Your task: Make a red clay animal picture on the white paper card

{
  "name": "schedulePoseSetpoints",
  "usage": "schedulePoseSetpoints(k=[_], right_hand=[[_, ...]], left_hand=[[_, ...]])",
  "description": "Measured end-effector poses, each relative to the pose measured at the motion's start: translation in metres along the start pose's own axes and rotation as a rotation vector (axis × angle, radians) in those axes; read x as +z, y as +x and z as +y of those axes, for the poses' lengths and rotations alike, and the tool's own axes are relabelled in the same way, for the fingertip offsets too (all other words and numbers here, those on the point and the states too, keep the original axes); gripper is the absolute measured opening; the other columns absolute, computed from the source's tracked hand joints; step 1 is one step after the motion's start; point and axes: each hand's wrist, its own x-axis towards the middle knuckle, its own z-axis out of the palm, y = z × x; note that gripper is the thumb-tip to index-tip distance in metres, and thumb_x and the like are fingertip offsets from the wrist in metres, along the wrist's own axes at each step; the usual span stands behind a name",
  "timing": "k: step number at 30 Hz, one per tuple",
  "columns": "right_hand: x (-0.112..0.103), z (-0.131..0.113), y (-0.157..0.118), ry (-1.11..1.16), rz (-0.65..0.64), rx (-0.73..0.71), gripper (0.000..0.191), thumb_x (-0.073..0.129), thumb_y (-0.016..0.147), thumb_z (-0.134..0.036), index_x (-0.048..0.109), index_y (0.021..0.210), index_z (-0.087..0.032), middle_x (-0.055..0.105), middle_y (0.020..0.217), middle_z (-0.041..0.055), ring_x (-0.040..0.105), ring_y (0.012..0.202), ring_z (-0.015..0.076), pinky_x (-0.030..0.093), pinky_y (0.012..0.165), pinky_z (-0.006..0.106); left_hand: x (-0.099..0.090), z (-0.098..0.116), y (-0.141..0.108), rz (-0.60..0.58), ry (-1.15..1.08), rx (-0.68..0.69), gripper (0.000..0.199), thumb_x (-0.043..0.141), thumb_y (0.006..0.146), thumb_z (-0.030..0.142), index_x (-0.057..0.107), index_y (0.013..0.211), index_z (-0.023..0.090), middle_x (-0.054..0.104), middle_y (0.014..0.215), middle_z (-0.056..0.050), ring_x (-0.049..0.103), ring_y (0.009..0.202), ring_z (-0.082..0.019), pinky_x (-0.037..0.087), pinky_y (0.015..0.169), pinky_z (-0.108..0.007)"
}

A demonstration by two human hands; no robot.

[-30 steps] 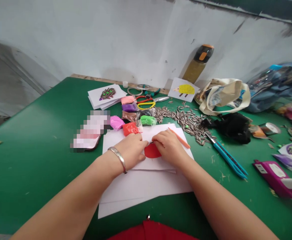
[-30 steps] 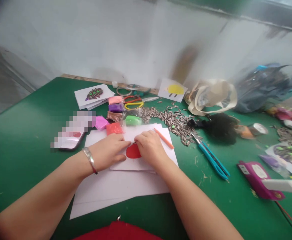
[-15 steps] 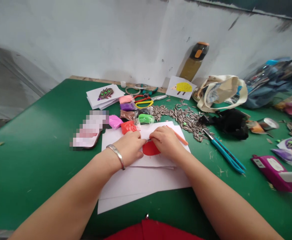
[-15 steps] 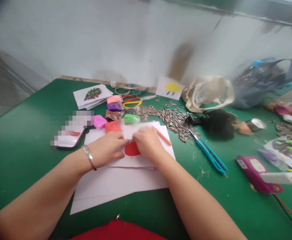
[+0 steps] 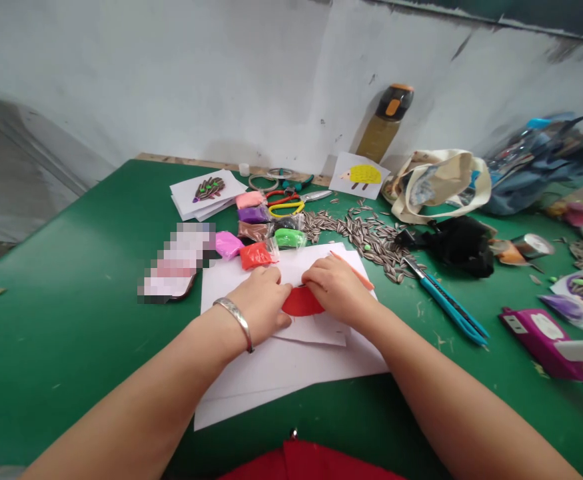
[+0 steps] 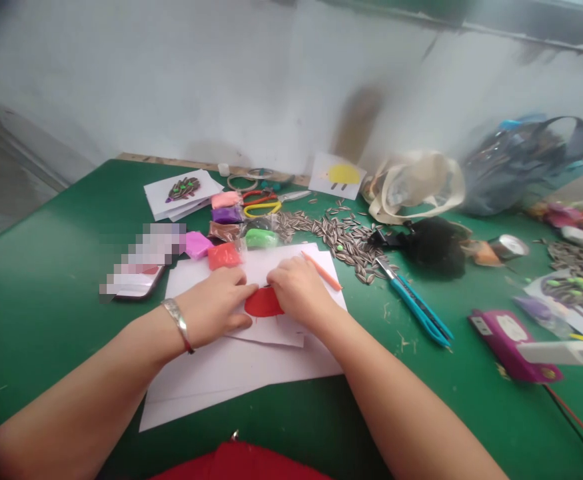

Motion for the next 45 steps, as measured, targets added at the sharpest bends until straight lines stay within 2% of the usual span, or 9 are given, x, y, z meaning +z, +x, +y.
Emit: schedulePoseSetpoints(k=[7,13,17,20,25,31,36,41,45], right_hand=[[-0.001,0.008,-0.021,0.071,0.156,0.205,0.024,0.045,0.089,-0.013,0.067,0.082,-0.019,0.063,0.086,0.0069,0.057,0.108,0.0239,0.044,0.094,0.037],[0.01,0.007,-0.022,0.051,0.166,0.138,0.025,0.045,0.087,-0.01,0.068,0.082,-0.02,0.065,0.077,0.003,0.062,0.091,0.0191,0.036,0.109,0.042],[0.007,0.011,-0.026,0.049,0.146,0.08,0.024,0.048,0.087,-0.012,0.07,0.084,-0.02,0.064,0.077,0.003,0.062,0.081,0.0176,0.042,0.103,0.042],[0.005,0.013,-0.029,0.057,0.202,0.093,0.024,0.047,0.087,-0.012,0.07,0.084,-0.02,0.064,0.077,0.0043,0.064,0.084,0.0199,0.046,0.098,0.043],[0.004,0.013,-0.03,0.04,0.152,0.083,0.025,0.048,0.085,-0.011,0.071,0.083,-0.019,0.063,0.073,0.0039,0.065,0.078,0.0193,0.043,0.102,0.043],[0.002,0.013,-0.032,0.053,0.196,0.139,0.025,0.048,0.086,-0.013,0.072,0.081,-0.02,0.066,0.075,0.0055,0.064,0.094,0.0231,0.048,0.092,0.04],[-0.001,0.01,-0.032,0.051,0.117,0.13,0.026,0.048,0.082,-0.01,0.072,0.082,-0.019,0.065,0.073,0.0046,0.064,0.08,0.0193,0.046,0.095,0.038],[-0.002,0.012,-0.034,0.042,0.166,0.232,0.024,0.049,0.084,-0.013,0.072,0.079,-0.02,0.069,0.083,0.0067,0.064,0.096,0.0229,0.048,0.086,0.035],[-0.002,0.012,-0.035,0.036,0.123,0.185,0.026,0.048,0.083,-0.011,0.072,0.078,-0.019,0.068,0.076,0.006,0.064,0.099,0.0223,0.047,0.087,0.033]], left_hand=[[0.014,-0.004,-0.003,0.103,-0.016,0.017,0.033,0.062,0.083,0.037,0.066,0.104,0.013,0.056,0.096,-0.011,0.05,0.088,-0.025,0.043,0.081,-0.036],[0.024,-0.006,-0.004,0.183,-0.041,0.01,0.044,0.064,0.082,0.04,0.062,0.117,0.014,0.055,0.098,-0.011,0.048,0.088,-0.025,0.042,0.083,-0.037],[0.027,-0.008,-0.003,0.21,-0.062,0.04,0.044,0.063,0.082,0.044,0.063,0.116,0.016,0.056,0.1,-0.011,0.049,0.092,-0.025,0.043,0.086,-0.038],[0.034,-0.007,-0.001,0.266,-0.058,0.093,0.05,0.063,0.082,0.046,0.059,0.122,0.017,0.055,0.117,-0.014,0.048,0.106,-0.028,0.039,0.096,-0.043],[0.046,-0.003,0.003,0.301,-0.019,0.165,0.047,0.057,0.088,0.043,0.056,0.125,0.014,0.051,0.132,-0.016,0.041,0.124,-0.031,0.03,0.108,-0.048],[0.045,-0.004,0.005,0.311,-0.031,0.19,0.046,0.055,0.089,0.041,0.052,0.127,0.016,0.053,0.129,-0.015,0.045,0.121,-0.029,0.032,0.107,-0.048],[0.046,-0.003,0.006,0.321,-0.045,0.185,0.047,0.058,0.088,0.039,0.052,0.127,0.014,0.053,0.129,-0.015,0.045,0.121,-0.03,0.032,0.107,-0.048],[0.048,-0.003,0.008,0.36,-0.058,0.178,0.047,0.059,0.087,0.039,0.055,0.123,0.01,0.055,0.127,-0.017,0.045,0.12,-0.031,0.033,0.107,-0.05],[0.05,-0.003,0.009,0.396,-0.055,0.188,0.047,0.059,0.087,0.04,0.057,0.122,0.008,0.056,0.124,-0.017,0.045,0.118,-0.032,0.035,0.106,-0.05]])
